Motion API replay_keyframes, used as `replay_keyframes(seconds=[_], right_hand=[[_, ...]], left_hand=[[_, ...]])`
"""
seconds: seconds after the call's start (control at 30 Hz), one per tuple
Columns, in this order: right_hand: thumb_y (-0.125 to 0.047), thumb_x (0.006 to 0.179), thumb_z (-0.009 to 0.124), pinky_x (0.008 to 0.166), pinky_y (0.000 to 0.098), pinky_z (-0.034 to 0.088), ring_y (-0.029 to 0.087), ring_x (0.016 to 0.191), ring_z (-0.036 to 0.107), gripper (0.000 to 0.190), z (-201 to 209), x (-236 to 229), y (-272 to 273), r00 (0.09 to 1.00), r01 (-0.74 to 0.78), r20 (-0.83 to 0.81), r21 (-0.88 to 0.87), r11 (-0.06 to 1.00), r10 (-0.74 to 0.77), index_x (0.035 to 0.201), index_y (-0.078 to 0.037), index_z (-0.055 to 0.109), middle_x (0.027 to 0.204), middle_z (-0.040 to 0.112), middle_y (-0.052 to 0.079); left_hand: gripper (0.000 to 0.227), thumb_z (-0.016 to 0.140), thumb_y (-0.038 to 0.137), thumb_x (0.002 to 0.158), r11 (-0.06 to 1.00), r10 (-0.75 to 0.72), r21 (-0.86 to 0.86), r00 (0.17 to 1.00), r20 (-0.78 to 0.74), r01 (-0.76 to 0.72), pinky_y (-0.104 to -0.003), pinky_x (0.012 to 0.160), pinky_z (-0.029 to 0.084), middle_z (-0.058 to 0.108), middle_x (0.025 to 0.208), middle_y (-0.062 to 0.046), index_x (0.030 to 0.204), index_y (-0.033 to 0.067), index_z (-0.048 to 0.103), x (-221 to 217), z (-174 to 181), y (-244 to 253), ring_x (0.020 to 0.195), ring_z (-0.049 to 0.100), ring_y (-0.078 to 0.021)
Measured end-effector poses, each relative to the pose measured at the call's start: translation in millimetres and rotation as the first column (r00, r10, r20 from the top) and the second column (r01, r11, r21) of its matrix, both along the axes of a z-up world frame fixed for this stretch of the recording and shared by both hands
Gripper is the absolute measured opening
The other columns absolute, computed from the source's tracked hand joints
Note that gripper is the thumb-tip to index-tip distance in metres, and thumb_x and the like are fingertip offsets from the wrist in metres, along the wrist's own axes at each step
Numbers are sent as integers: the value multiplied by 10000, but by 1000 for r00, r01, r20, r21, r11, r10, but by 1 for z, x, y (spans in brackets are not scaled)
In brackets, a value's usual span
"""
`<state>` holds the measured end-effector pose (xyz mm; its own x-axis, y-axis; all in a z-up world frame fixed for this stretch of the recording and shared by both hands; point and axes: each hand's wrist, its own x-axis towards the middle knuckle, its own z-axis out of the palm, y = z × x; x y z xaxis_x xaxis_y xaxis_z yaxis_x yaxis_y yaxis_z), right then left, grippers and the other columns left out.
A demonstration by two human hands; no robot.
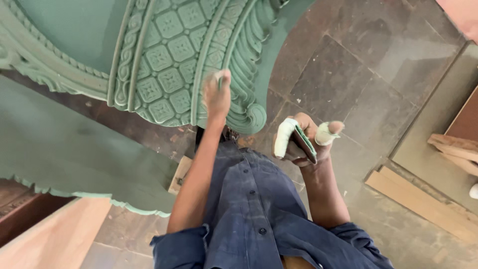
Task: The person sands the surface of a large green ornate wooden furniture piece using a sanding block. They move around the piece to reach different areas, occasionally pausing to adjust the sanding block with tape before continuing to sand.
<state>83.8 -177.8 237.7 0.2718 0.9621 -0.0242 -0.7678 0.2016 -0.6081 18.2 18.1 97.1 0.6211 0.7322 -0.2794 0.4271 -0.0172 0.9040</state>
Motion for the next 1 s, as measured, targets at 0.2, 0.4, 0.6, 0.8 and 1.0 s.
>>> replay_keyframes(seconds=[0.2,0.4,0.6,0.8,1.0], right_hand=[[-794,851,644,402,268,284,67,434,424,944,-10,-11,-53,998,48,32,-60,997,-46,1128,108,633,685,601,132],[-527,871,838,625,295,499,182,861,666,799,-27,-30,-82,960,246,129,26,969,-247,1364,41,568,1079,674,137],[-526,972,706,545,298,481,183,720,651,649,-19,-48,-97,975,195,-104,-27,980,-197,1273,44,625,982,687,141],[-504,975,581,444,286,386,143,562,561,497,7,-63,-104,936,319,-37,-331,888,-351,1119,-30,629,784,650,59],[-503,1071,540,429,278,339,108,513,476,467,33,-81,-111,941,339,93,-292,894,-327,994,-52,634,690,577,18]], left_hand=[[320,686,174,1009,757,-563,134,534,631,639,-330,978,556,714,1259,-107,1305,54,668,-34,197,-28,1157,681,-187],[311,789,281,918,645,-664,64,517,541,762,-245,713,577,776,964,-50,1135,59,780,-43,273,-68,826,711,-118],[262,720,266,1003,724,-546,-14,585,599,690,-276,815,590,791,1022,-60,1161,63,772,-60,269,-99,931,760,-142],[249,761,145,974,763,-633,532,590,501,366,-315,920,576,747,1175,-72,1204,63,710,-81,273,-119,1049,731,-215],[135,724,31,971,563,-694,795,651,308,224,-381,886,545,715,1060,-65,1102,35,689,-95,275,-132,990,696,-258]])
